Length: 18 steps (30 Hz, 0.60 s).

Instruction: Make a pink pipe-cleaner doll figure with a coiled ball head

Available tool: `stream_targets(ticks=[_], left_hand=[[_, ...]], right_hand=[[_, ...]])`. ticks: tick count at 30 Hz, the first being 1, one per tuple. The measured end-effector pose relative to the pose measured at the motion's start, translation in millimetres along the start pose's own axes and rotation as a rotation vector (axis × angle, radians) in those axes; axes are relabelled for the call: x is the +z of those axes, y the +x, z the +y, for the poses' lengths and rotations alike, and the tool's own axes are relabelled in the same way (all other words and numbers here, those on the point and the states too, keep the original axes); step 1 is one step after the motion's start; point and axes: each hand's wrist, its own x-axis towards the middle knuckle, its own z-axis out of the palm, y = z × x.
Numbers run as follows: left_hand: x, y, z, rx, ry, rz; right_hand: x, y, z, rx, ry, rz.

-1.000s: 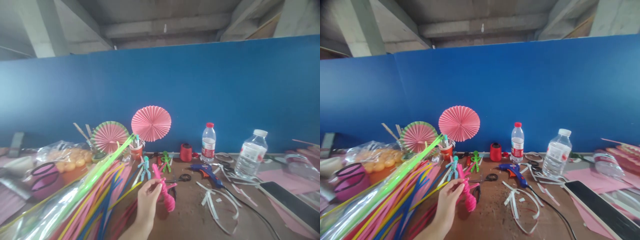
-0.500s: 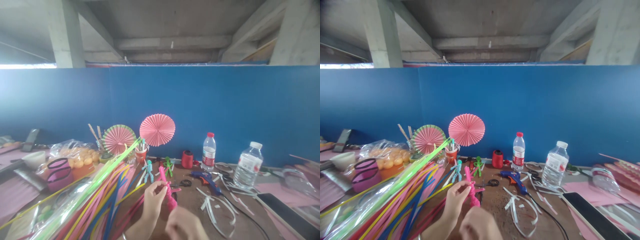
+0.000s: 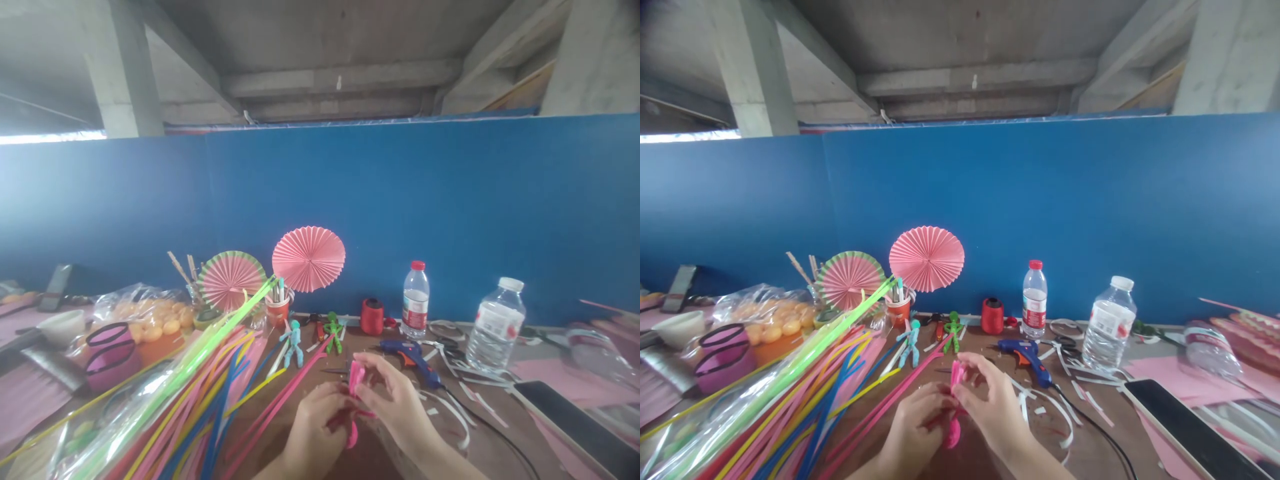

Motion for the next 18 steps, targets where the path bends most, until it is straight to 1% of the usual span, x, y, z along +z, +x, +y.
stream_targets(ticks=[2, 4, 7, 12, 15, 18], left_hand=[[-1.5, 0, 2, -0.007, 0.008, -0.013], [-3.0, 0, 3, -0.032, 0.009, 0.002], [-3.8, 1, 4, -0.046, 0.018, 0.024], [-1.7, 2, 3, -0.019, 0.076, 0.061], [-0.2, 2, 0, -0.033, 0.062, 0.047], [0.6, 1, -3, -0.060, 0.020, 0.034]], right_hand=[[3, 3, -5, -0.011, -0.027, 0.000], [4, 5, -7, -0.014, -0.021, 0.012], [6, 5, -5, 0.004, 0.026, 0.023], [7, 4, 1, 0.052, 0.090, 0.042], [7, 5, 5, 0.084, 0.205, 0.055], [7, 7, 8, 0.158, 0.375, 0.039]])
